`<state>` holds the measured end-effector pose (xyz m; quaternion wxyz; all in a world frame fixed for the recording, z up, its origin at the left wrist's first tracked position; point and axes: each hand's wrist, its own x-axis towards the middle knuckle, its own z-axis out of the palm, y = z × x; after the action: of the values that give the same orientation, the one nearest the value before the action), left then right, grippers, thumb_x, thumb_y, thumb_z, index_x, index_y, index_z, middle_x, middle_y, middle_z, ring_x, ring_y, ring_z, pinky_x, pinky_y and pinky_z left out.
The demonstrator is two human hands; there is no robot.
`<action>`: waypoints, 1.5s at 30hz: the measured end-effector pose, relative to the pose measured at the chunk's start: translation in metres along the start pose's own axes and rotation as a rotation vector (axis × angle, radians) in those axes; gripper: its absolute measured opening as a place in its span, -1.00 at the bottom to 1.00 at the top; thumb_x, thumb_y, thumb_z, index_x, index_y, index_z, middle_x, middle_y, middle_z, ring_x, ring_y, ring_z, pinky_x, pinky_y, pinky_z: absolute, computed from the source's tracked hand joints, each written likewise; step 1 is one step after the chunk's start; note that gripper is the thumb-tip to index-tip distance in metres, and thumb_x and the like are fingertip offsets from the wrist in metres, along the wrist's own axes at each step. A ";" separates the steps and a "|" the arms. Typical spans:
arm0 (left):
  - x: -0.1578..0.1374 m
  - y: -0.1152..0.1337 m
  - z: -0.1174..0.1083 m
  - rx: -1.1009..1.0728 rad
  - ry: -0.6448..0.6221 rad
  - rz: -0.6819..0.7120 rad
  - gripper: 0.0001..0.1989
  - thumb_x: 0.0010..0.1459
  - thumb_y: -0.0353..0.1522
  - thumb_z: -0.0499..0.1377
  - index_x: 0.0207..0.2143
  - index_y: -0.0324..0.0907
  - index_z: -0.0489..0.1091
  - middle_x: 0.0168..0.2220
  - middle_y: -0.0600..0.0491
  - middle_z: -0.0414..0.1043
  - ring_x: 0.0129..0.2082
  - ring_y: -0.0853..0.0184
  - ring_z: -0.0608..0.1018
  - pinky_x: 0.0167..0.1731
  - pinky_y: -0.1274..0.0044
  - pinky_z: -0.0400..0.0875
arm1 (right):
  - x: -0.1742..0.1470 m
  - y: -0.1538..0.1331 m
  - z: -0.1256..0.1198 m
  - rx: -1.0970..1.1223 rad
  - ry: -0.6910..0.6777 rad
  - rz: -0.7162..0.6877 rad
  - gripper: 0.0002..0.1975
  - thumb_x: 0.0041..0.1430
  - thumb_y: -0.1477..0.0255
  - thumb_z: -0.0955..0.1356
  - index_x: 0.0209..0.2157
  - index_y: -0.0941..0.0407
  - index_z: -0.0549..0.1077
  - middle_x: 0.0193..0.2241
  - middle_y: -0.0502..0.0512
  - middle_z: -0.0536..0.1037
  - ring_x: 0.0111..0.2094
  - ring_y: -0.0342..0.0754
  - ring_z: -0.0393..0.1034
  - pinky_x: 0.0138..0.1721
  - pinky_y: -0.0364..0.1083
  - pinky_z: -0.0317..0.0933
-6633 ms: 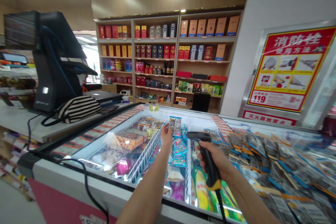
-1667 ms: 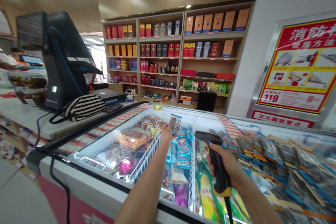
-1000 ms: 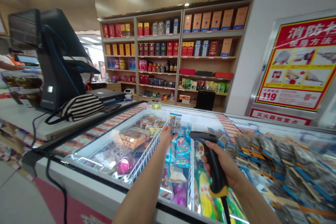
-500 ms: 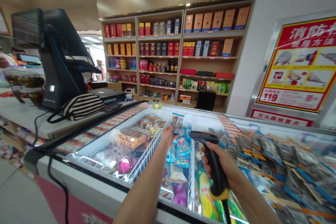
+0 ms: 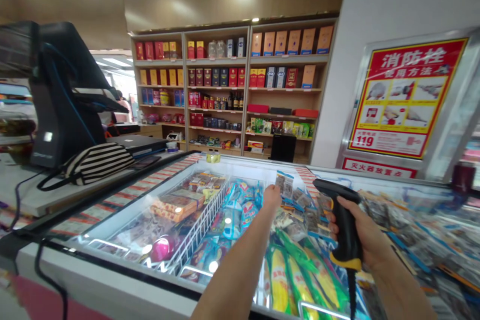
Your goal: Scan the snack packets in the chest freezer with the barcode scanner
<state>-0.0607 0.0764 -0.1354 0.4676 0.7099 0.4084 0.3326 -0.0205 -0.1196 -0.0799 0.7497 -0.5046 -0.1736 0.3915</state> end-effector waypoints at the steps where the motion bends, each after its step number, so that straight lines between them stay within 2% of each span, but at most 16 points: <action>1: -0.003 0.007 0.011 0.092 -0.012 0.009 -0.70 0.11 -0.32 -0.11 -0.35 -0.25 0.37 -0.26 -0.11 0.42 -0.24 0.25 0.43 -0.25 0.45 0.27 | -0.001 -0.002 -0.004 0.000 0.009 -0.006 -0.85 0.04 0.36 0.25 -0.50 0.15 0.29 -0.75 -0.05 0.33 -0.78 -0.22 0.19 -0.80 -0.24 0.13; 4: -0.013 0.020 0.036 0.321 -0.018 0.044 -0.67 0.12 -0.31 -0.15 -0.23 -0.17 0.36 -0.19 -0.09 0.40 -0.10 0.15 0.36 -0.11 0.27 0.14 | 0.000 -0.005 -0.012 0.003 0.023 -0.022 -0.86 0.02 0.34 0.26 -0.47 0.14 0.31 -0.74 -0.06 0.32 -0.78 -0.22 0.19 -0.79 -0.23 0.13; 7: -0.020 0.021 0.052 0.428 -0.004 0.136 -0.66 0.12 -0.31 -0.15 -0.14 -0.13 0.32 -0.06 -0.06 0.31 0.03 0.12 0.21 -0.04 0.18 0.02 | 0.004 -0.005 -0.016 -0.002 0.041 -0.024 -0.86 0.01 0.34 0.27 -0.47 0.14 0.30 -0.74 -0.07 0.32 -0.78 -0.23 0.19 -0.80 -0.24 0.12; 11: -0.016 0.010 0.051 0.408 -0.005 0.170 -0.57 0.13 -0.32 -0.16 0.05 -0.19 0.14 0.13 -0.06 0.05 0.13 0.17 0.06 0.04 0.18 -0.05 | 0.008 -0.004 -0.010 -0.028 0.049 -0.008 -0.84 0.02 0.34 0.26 -0.52 0.14 0.28 -0.76 -0.08 0.31 -0.80 -0.23 0.18 -0.82 -0.24 0.11; 14: -0.006 -0.006 0.019 0.448 0.065 0.184 -0.56 0.13 -0.33 -0.17 0.08 -0.19 0.10 0.15 -0.04 0.01 0.15 0.21 0.04 0.07 0.20 -0.09 | 0.013 0.003 0.005 -0.085 0.028 0.014 -0.83 0.01 0.34 0.26 -0.53 0.15 0.28 -0.77 -0.07 0.32 -0.81 -0.22 0.18 -0.83 -0.24 0.11; 20: 0.022 -0.064 -0.100 0.748 0.246 0.019 -0.56 0.12 -0.36 -0.16 0.07 -0.17 0.11 0.17 -0.07 -0.04 0.17 0.15 -0.02 0.05 0.13 -0.14 | 0.027 0.034 0.054 -0.250 -0.073 0.145 -0.78 0.00 0.29 0.26 -0.55 0.15 0.28 -0.80 -0.08 0.31 -0.83 -0.21 0.17 -0.85 -0.23 0.10; 22: 0.028 -0.080 -0.130 0.841 0.255 0.012 -0.56 0.12 -0.33 -0.15 0.06 -0.18 0.13 0.17 -0.09 -0.06 0.17 0.12 -0.05 0.05 0.11 -0.15 | 0.031 0.045 0.065 -0.290 -0.115 0.163 -0.77 0.00 0.28 0.26 -0.56 0.15 0.27 -0.80 -0.08 0.31 -0.83 -0.22 0.16 -0.85 -0.23 0.10; 24: 0.029 -0.087 -0.146 0.906 0.219 0.027 -0.57 0.12 -0.31 -0.15 0.04 -0.17 0.15 0.17 -0.09 -0.04 0.17 0.11 -0.03 0.04 0.11 -0.16 | 0.034 0.052 0.072 -0.317 -0.152 0.156 -0.78 -0.01 0.28 0.26 -0.55 0.15 0.27 -0.79 -0.09 0.31 -0.82 -0.22 0.17 -0.84 -0.23 0.10; 27: 0.022 -0.083 -0.146 0.963 0.161 0.105 -0.62 0.12 -0.31 -0.14 -0.04 -0.14 0.24 0.10 -0.07 0.12 0.12 0.13 0.10 0.03 0.08 -0.20 | 0.036 0.056 0.074 -0.341 -0.169 0.148 -0.80 0.00 0.29 0.26 -0.52 0.14 0.28 -0.78 -0.09 0.31 -0.81 -0.22 0.18 -0.84 -0.24 0.10; 30: 0.010 -0.071 -0.133 0.971 0.115 0.189 -0.68 0.12 -0.32 -0.13 -0.20 -0.12 0.36 -0.11 -0.05 0.36 -0.03 0.17 0.30 0.02 0.08 -0.18 | 0.034 0.055 0.072 -0.342 -0.151 0.151 -0.80 0.00 0.28 0.26 -0.49 0.14 0.29 -0.77 -0.10 0.31 -0.80 -0.22 0.18 -0.84 -0.24 0.10; 32: 0.003 -0.066 -0.126 0.929 0.168 0.205 -0.71 0.11 -0.33 -0.11 -0.24 -0.12 0.37 -0.19 -0.03 0.40 -0.09 0.21 0.35 0.01 0.14 -0.08 | 0.031 0.054 0.072 -0.333 -0.155 0.153 -0.80 -0.01 0.28 0.27 -0.48 0.14 0.30 -0.76 -0.10 0.31 -0.80 -0.22 0.18 -0.83 -0.24 0.10; 35: -0.001 -0.063 -0.121 0.854 0.304 0.126 -0.71 0.04 -0.26 0.01 -0.19 -0.14 0.34 -0.14 -0.07 0.37 -0.07 0.18 0.33 -0.06 0.26 0.09 | 0.026 0.054 0.071 -0.329 -0.170 0.142 -0.81 -0.01 0.29 0.28 -0.49 0.15 0.30 -0.75 -0.09 0.33 -0.79 -0.22 0.19 -0.83 -0.23 0.12; 36: 0.000 -0.064 -0.120 0.839 0.301 0.086 -0.68 -0.01 -0.23 0.05 -0.20 -0.15 0.34 -0.14 -0.10 0.36 -0.07 0.15 0.33 -0.09 0.28 0.13 | 0.025 0.054 0.070 -0.330 -0.171 0.136 -0.81 -0.01 0.30 0.28 -0.50 0.15 0.29 -0.75 -0.08 0.33 -0.79 -0.22 0.19 -0.83 -0.23 0.12; 39: 0.006 -0.063 -0.118 0.756 0.120 -0.033 -0.69 -0.15 -0.22 0.18 -0.31 -0.17 0.38 -0.22 -0.11 0.41 -0.15 0.13 0.40 -0.19 0.37 0.23 | 0.023 0.054 0.069 -0.324 -0.169 0.139 -0.81 0.00 0.31 0.27 -0.54 0.15 0.28 -0.77 -0.08 0.32 -0.81 -0.22 0.19 -0.84 -0.23 0.11; 41: 0.010 -0.063 -0.117 0.652 0.054 -0.074 -0.71 -0.20 -0.28 0.21 -0.35 -0.18 0.38 -0.27 -0.09 0.43 -0.21 0.17 0.44 -0.27 0.45 0.28 | 0.022 0.054 0.068 -0.301 -0.164 0.162 -0.79 0.01 0.30 0.26 -0.55 0.16 0.28 -0.78 -0.08 0.32 -0.81 -0.22 0.19 -0.84 -0.23 0.11; 45: 0.015 -0.068 -0.118 0.284 0.166 -0.020 -0.76 -0.07 -0.34 0.11 -0.31 -0.25 0.36 -0.32 -0.06 0.43 -0.29 0.26 0.47 -0.35 0.52 0.30 | 0.018 0.053 0.070 -0.238 -0.202 0.192 -0.78 0.02 0.30 0.25 -0.53 0.16 0.29 -0.78 -0.08 0.32 -0.81 -0.22 0.18 -0.83 -0.23 0.12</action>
<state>-0.1726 0.1515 -0.1572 0.3305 0.7347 0.4958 0.3244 -0.0765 -0.0525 -0.0993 0.6227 -0.5622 -0.2440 0.4865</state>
